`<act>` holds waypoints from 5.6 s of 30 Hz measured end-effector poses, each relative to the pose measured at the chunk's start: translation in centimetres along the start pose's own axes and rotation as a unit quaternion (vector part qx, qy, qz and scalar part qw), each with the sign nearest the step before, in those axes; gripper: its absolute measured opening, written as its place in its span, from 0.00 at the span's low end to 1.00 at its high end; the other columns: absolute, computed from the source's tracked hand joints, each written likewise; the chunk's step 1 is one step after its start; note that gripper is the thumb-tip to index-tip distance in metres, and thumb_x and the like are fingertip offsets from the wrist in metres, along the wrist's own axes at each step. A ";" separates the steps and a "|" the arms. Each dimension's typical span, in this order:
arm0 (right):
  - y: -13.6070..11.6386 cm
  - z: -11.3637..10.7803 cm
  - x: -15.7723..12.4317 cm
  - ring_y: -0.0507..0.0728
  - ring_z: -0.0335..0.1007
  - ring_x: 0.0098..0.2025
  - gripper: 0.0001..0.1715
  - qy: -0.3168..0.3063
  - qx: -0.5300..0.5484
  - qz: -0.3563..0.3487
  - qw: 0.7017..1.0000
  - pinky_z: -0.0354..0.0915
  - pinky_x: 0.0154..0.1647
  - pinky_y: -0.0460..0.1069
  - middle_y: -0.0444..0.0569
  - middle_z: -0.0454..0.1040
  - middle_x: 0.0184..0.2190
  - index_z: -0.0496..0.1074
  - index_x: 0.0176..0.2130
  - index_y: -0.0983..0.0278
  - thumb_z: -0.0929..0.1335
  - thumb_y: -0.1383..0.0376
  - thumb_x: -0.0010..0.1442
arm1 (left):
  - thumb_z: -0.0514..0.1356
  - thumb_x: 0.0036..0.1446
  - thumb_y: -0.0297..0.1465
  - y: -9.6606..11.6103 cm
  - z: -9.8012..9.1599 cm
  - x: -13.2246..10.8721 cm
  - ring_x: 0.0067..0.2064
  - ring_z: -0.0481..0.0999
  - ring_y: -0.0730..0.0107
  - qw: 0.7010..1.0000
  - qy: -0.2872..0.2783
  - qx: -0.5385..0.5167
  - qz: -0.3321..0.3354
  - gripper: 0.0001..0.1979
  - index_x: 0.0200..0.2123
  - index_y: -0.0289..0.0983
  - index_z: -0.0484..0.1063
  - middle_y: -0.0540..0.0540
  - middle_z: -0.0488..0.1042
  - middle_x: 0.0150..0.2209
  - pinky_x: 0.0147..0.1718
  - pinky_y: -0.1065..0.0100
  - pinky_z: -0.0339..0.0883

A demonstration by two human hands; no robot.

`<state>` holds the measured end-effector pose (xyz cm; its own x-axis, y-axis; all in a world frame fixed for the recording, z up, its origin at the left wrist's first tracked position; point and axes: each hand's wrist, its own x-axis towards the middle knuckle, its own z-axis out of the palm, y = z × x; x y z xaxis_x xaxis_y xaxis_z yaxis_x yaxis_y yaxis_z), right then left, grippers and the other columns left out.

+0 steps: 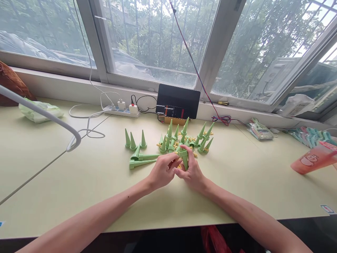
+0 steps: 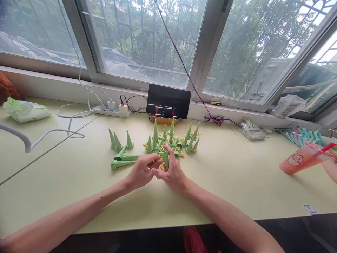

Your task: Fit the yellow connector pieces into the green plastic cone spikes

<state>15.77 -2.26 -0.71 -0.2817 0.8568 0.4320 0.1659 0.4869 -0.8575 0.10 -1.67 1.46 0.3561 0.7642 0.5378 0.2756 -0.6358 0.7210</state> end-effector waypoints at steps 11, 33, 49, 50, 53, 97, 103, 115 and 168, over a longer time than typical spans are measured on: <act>0.4 -0.5 0.0 0.50 0.57 0.21 0.44 -0.006 -0.027 -0.001 1.000 0.61 0.22 0.45 0.35 0.60 0.21 0.52 0.64 0.59 0.74 0.58 0.56 | 0.60 0.59 0.47 0.6 -0.5 0.7 0.12 0.54 0.85 0.900 -0.127 -0.336 -0.248 0.23 0.25 0.33 0.68 0.55 0.62 0.15 0.12 0.77 0.45; 0.1 -0.4 0.2 0.50 0.57 0.19 0.40 -0.007 -0.025 0.001 1.000 0.61 0.21 0.45 0.35 0.62 0.20 0.51 0.64 0.61 0.66 0.46 0.63 | 0.54 0.63 0.32 0.5 0.0 0.2 0.19 0.59 0.81 0.992 -0.032 -0.084 -0.088 0.15 0.23 0.36 0.60 0.54 0.63 0.19 0.17 0.76 0.53; -2.5 0.0 0.3 0.48 0.43 0.08 0.35 -0.001 0.211 0.147 0.966 0.52 0.06 0.43 0.31 0.52 0.10 0.58 0.63 0.61 0.59 0.43 0.67 | 0.49 0.69 0.38 0.0 -0.5 0.5 0.24 0.62 0.75 0.998 -0.029 0.039 0.034 0.19 0.26 0.36 0.63 0.52 0.65 0.23 0.26 0.72 0.58; -2.6 0.0 0.3 0.48 0.43 0.08 0.36 -0.006 0.223 0.148 0.963 0.52 0.06 0.43 0.30 0.53 0.09 0.57 0.64 0.61 0.59 0.43 0.68 | 0.47 0.69 0.38 0.0 -0.5 0.5 0.25 0.63 0.75 0.998 -0.029 0.033 0.048 0.19 0.26 0.36 0.62 0.51 0.66 0.23 0.28 0.72 0.58; -2.6 0.0 0.4 0.48 0.41 0.08 0.35 -0.018 0.261 0.148 0.954 0.55 0.06 0.43 0.30 0.54 0.09 0.57 0.64 0.63 0.58 0.45 0.69 | 0.45 0.71 0.35 0.0 -0.5 0.4 0.27 0.64 0.74 0.997 -0.031 0.015 0.074 0.19 0.27 0.37 0.61 0.51 0.65 0.25 0.31 0.71 0.60; -2.4 0.3 0.2 0.47 0.41 0.08 0.31 -0.039 0.312 0.158 0.936 0.61 0.06 0.44 0.29 0.52 0.10 0.62 0.59 0.61 0.61 0.45 0.67 | 0.56 0.64 0.28 -0.3 0.6 -0.3 0.25 0.65 0.77 0.995 0.038 0.034 0.084 0.11 0.28 0.37 0.66 0.51 0.70 0.25 0.26 0.74 0.62; -2.4 0.3 0.2 0.47 0.41 0.08 0.28 -0.038 0.317 0.151 0.936 0.61 0.06 0.44 0.30 0.52 0.10 0.62 0.58 0.61 0.61 0.46 0.68 | 0.56 0.65 0.30 -0.1 0.5 -0.4 0.23 0.64 0.79 0.997 0.033 0.026 0.064 0.11 0.28 0.36 0.67 0.51 0.69 0.25 0.24 0.74 0.62; -2.3 0.3 0.2 0.47 0.41 0.08 0.25 -0.043 0.319 0.140 0.936 0.62 0.06 0.44 0.30 0.53 0.10 0.63 0.56 0.60 0.60 0.48 0.69 | 0.57 0.64 0.27 -0.3 0.6 -0.3 0.21 0.63 0.81 0.995 0.043 0.019 0.090 0.10 0.28 0.36 0.68 0.53 0.68 0.24 0.23 0.76 0.62; -2.1 0.8 0.1 0.48 0.44 0.09 0.35 -0.011 0.287 0.121 0.950 0.63 0.08 0.45 0.30 0.54 0.10 0.57 0.64 0.63 0.58 0.44 0.69 | 0.52 0.68 0.35 -0.8 -0.6 0.6 0.29 0.71 0.81 0.996 0.017 -0.082 0.025 0.09 0.38 0.38 0.68 0.44 0.66 0.47 0.26 0.73 0.72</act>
<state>14.60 -3.33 0.92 -0.3224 0.9248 0.2019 -0.3125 0.0974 -0.9449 -0.39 -0.65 1.50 0.3347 0.7373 0.5868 0.1075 -0.6486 0.7535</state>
